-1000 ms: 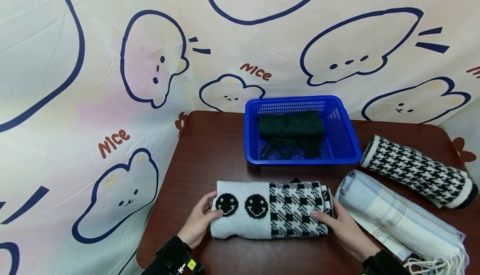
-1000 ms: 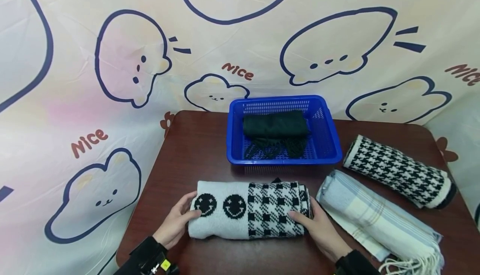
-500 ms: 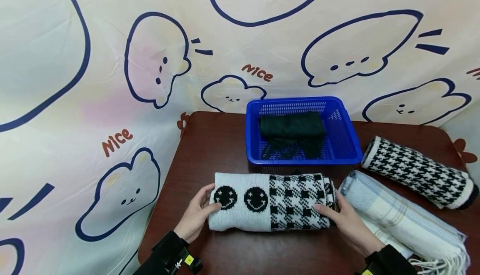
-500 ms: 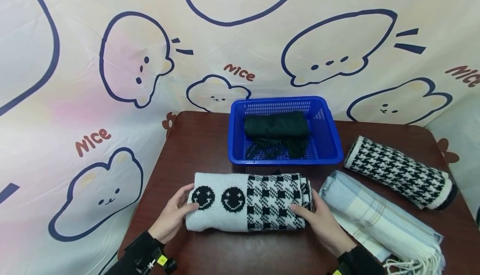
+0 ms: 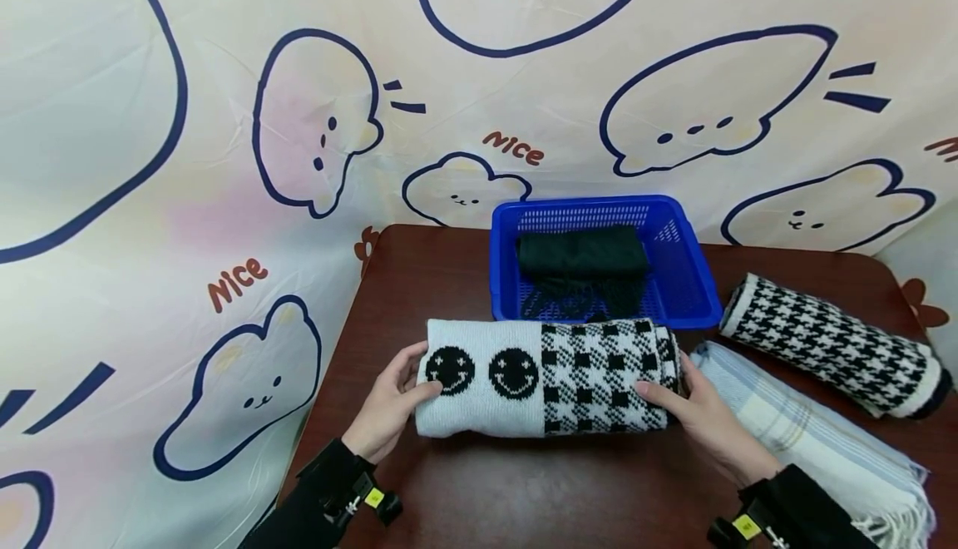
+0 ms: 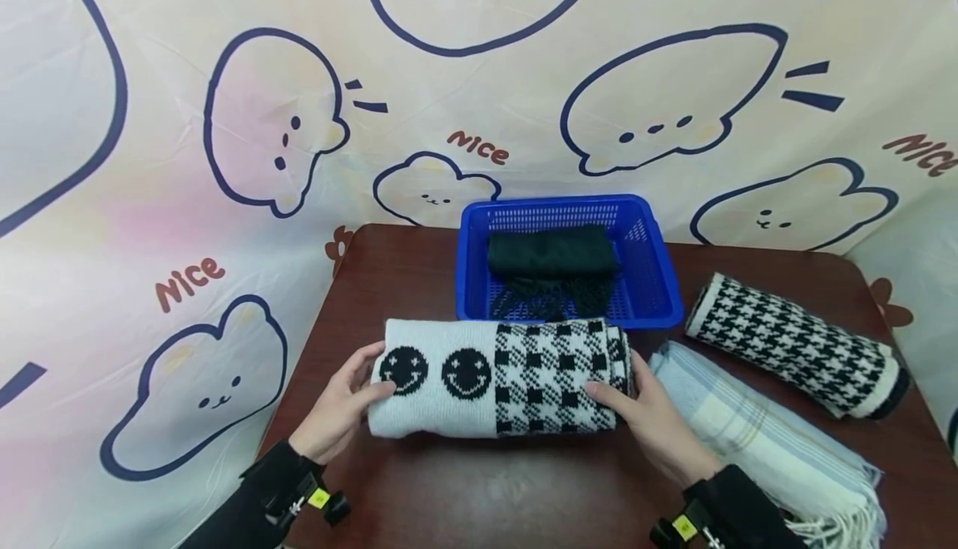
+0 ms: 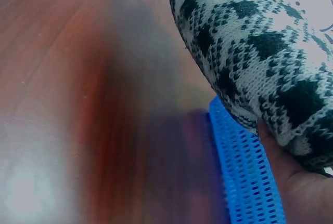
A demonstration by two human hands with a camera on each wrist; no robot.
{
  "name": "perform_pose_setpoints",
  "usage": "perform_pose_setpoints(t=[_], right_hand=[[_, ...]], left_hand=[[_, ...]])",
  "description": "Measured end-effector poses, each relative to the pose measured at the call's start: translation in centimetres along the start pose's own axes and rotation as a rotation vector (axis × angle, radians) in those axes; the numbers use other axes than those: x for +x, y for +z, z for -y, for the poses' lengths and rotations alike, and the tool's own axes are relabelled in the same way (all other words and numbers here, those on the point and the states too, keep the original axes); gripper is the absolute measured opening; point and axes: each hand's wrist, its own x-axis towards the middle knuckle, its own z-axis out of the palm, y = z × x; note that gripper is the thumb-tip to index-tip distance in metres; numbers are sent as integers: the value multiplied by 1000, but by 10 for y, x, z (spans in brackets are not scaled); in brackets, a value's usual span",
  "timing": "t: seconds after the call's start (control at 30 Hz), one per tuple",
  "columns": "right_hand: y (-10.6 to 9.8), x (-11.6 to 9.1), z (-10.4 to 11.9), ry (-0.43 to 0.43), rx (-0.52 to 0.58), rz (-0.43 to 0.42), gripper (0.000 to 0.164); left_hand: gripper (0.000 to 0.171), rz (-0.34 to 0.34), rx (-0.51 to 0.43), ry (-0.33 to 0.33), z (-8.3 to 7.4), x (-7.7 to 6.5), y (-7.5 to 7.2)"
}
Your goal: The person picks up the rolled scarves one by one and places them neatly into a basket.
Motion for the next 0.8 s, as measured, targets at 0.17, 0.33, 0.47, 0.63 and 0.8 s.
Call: perform_pose_setpoints(t=[0.17,0.33,0.47,0.63,0.8], right_hand=[[-6,4,11,-39,64,22,92],[-14,9,21,-69,95,37,92],[-20,11,27,-103,97,32,89],[-27,14,34,-144,123,33,85],[-34,18,39,-140,123,31,85]], left_hand=[[64,2,-8,19,-11,8,3],[63,4,-1,40,-22,16,6],[63,5,5,54,-30,22,8],[63,1,21,66,-39,30,12],[63,-6,25,80,-48,37,16]])
